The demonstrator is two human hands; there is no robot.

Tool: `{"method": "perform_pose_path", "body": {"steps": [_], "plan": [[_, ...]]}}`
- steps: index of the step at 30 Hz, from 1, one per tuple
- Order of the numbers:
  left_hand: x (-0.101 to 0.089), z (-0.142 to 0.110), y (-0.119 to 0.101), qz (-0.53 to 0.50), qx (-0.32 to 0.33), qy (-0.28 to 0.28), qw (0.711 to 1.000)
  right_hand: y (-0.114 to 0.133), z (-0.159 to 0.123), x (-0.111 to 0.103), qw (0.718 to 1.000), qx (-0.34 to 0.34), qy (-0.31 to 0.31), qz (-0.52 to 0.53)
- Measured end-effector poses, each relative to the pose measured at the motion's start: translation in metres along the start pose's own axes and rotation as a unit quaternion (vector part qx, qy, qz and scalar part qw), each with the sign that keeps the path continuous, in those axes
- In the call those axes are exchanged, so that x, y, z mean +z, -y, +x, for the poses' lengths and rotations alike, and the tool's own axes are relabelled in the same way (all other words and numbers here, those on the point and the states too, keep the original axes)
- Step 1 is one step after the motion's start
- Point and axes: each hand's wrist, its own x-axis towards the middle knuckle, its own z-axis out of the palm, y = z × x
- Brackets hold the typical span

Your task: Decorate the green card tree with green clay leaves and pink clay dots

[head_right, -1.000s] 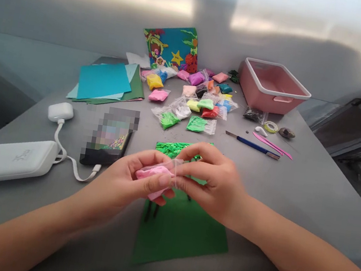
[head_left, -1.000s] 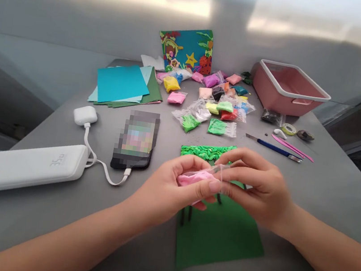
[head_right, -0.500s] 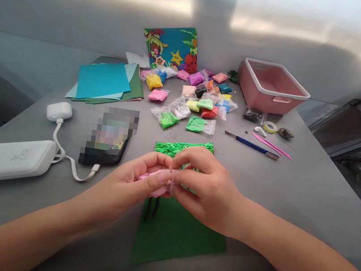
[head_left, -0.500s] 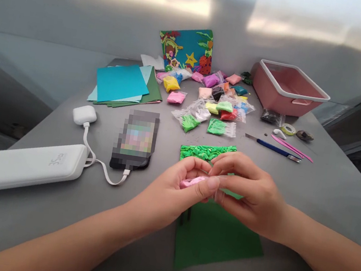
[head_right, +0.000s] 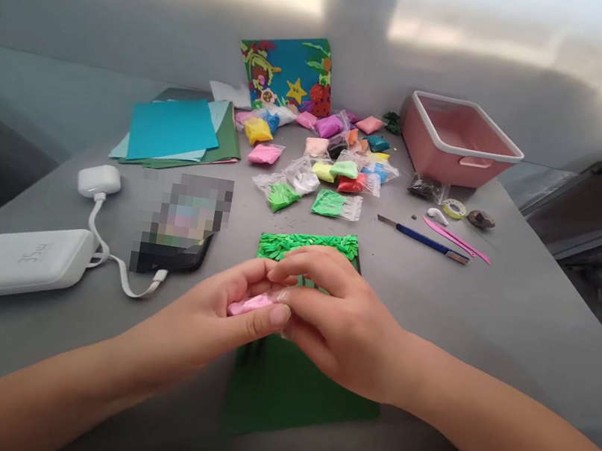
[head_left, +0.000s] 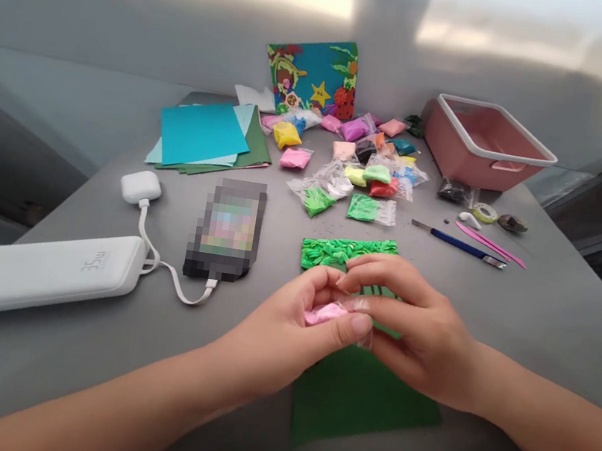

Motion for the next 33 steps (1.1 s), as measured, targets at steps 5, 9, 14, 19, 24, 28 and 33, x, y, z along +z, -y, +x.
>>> {"method": "perform_pose_path", "body": {"steps": [5, 9, 14, 19, 24, 28, 33], "plan": [[-0.005, 0.004, -0.004, 0.004, -0.012, 0.012, 1.000, -0.001, 0.002, -0.003, 0.999, -0.004, -0.014, -0.039], [-0.017, 0.009, -0.015, 0.028, 0.025, -0.032, 0.999, -0.004, 0.008, -0.020, 0.988, 0.062, -0.109, -0.085], [-0.031, 0.017, -0.023, -0.043, 0.065, -0.112, 0.991, -0.021, 0.017, -0.039, 0.919, 0.232, -0.298, 0.116], [-0.020, 0.012, -0.014, -0.047, 0.039, -0.082, 0.995, -0.034, 0.017, -0.030, 0.858, 0.318, -0.206, 0.346], [-0.009, 0.003, -0.008, -0.022, 0.034, -0.037, 0.999, -0.026, 0.015, -0.019, 0.815, 0.389, -0.102, 0.417], [-0.010, 0.001, -0.012, -0.006, 0.065, -0.052, 0.997, -0.019, 0.015, -0.015, 0.758, 0.444, -0.062, 0.474], [-0.011, 0.002, -0.014, 0.003, 0.059, -0.056, 0.997, -0.019, 0.015, -0.013, 0.738, 0.446, -0.045, 0.504]]}}
